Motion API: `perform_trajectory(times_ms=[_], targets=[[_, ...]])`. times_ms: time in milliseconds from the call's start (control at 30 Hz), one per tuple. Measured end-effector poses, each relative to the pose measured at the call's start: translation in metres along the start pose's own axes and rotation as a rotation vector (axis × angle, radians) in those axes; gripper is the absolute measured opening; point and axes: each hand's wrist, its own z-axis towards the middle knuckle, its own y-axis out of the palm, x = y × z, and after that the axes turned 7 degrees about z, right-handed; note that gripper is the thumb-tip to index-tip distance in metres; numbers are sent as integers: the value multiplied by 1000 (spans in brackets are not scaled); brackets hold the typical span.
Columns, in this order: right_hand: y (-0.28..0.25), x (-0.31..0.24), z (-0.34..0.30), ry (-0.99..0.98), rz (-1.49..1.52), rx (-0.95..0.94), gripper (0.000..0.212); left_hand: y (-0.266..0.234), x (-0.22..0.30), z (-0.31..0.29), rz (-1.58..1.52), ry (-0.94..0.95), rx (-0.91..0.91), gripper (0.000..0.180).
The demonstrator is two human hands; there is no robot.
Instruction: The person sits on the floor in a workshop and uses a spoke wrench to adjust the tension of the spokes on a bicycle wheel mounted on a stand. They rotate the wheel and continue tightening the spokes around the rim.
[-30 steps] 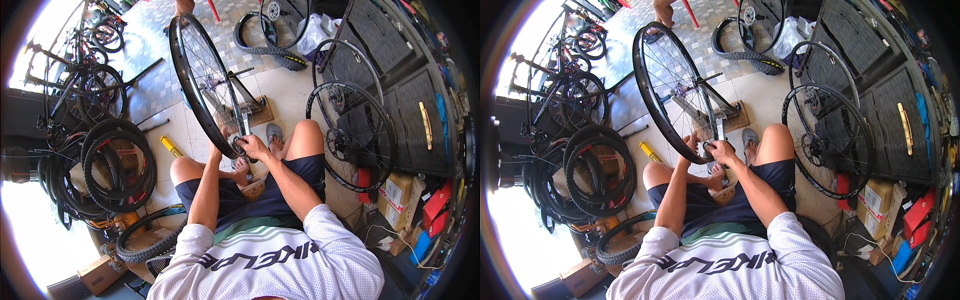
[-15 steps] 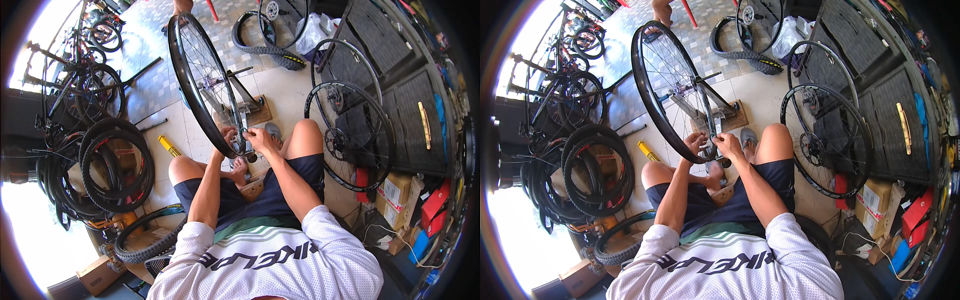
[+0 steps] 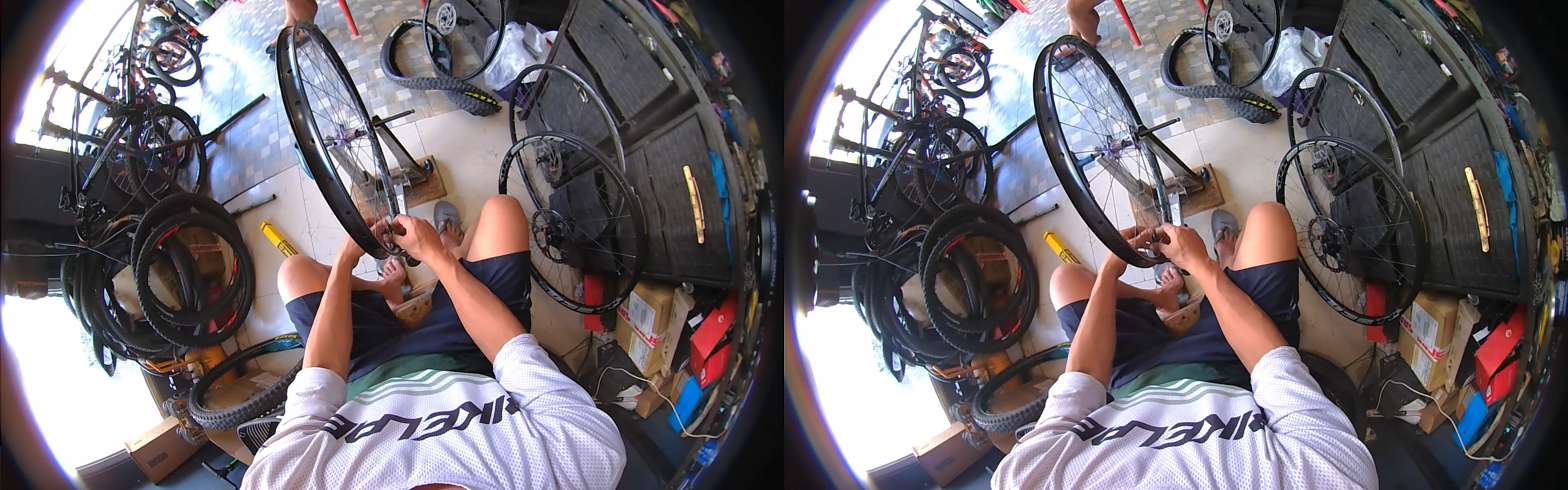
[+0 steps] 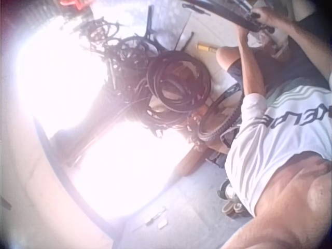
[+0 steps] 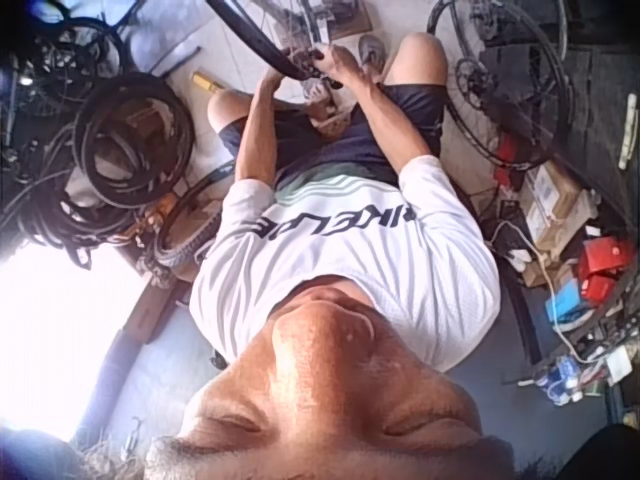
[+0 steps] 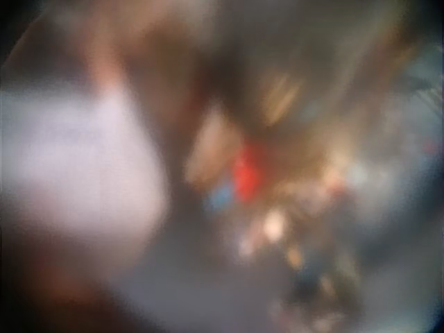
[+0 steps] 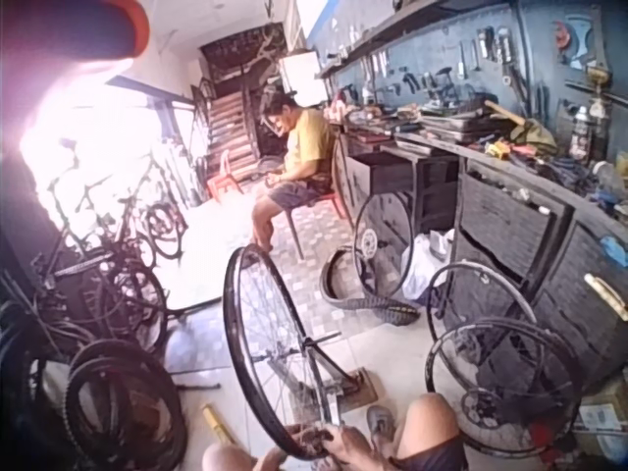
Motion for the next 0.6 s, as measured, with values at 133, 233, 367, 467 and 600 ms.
perform_trajectory(times_ms=[133, 233, 367, 467, 600], targets=[[0, -3, -2, 52, 8, -12, 38, 5, 12, -11, 66, -5, -9, 42], [5, -2, -2, -5, -39, 60, 47, 16, 17, -13, -11, -47, 106, 45], [12, 3, 3, -76, -46, 137, 58, 30, 22, -3, 437, 45, 316, 49], [14, 5, 4, -68, -35, 133, 59, 24, 19, 1, 558, 27, 258, 53], [16, 5, 6, 12, 98, 18, 59, 10, 0, -3, 395, 229, 245, 58]])
